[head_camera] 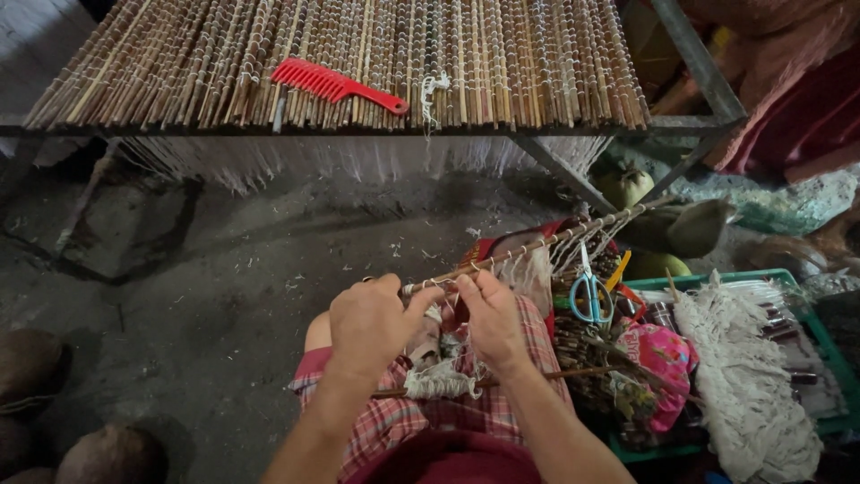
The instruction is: The person assembles a bamboo mat by tying lengths of white cord around individual bamboo slats and a wooden guide rod, using scissors to trim excess cord.
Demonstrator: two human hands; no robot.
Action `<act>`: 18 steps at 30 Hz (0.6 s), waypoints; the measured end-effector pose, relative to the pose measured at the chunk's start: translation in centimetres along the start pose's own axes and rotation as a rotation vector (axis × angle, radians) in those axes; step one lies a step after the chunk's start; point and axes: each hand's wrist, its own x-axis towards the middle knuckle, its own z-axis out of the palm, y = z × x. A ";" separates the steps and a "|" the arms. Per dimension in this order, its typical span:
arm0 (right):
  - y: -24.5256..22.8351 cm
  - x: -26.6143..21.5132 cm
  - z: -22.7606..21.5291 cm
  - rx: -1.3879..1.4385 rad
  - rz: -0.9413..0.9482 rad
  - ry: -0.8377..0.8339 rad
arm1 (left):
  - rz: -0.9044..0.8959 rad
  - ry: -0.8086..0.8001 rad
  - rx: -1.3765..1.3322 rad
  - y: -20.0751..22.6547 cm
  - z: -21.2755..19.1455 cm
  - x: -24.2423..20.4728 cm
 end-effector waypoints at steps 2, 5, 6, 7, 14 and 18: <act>-0.2 -0.7 0.5 0.118 0.017 0.048 | 0.020 0.033 0.070 -0.9 1.5 0.2; 3.5 2.1 -1.1 0.209 0.154 0.105 | -0.003 0.074 0.066 -1.1 2.2 -0.1; 2.8 1.6 -0.8 0.207 0.153 0.103 | -0.004 0.076 0.065 -1.1 1.9 0.0; 2.0 1.0 -0.5 0.207 0.183 0.085 | -0.008 0.062 0.051 -1.1 1.7 0.0; 4.5 1.6 -1.9 0.043 0.108 -0.036 | -0.171 -0.201 -0.162 -0.3 -2.0 0.6; -1.5 -1.0 1.4 -0.178 0.071 -0.119 | -0.198 -0.232 -0.182 -0.6 -1.6 0.5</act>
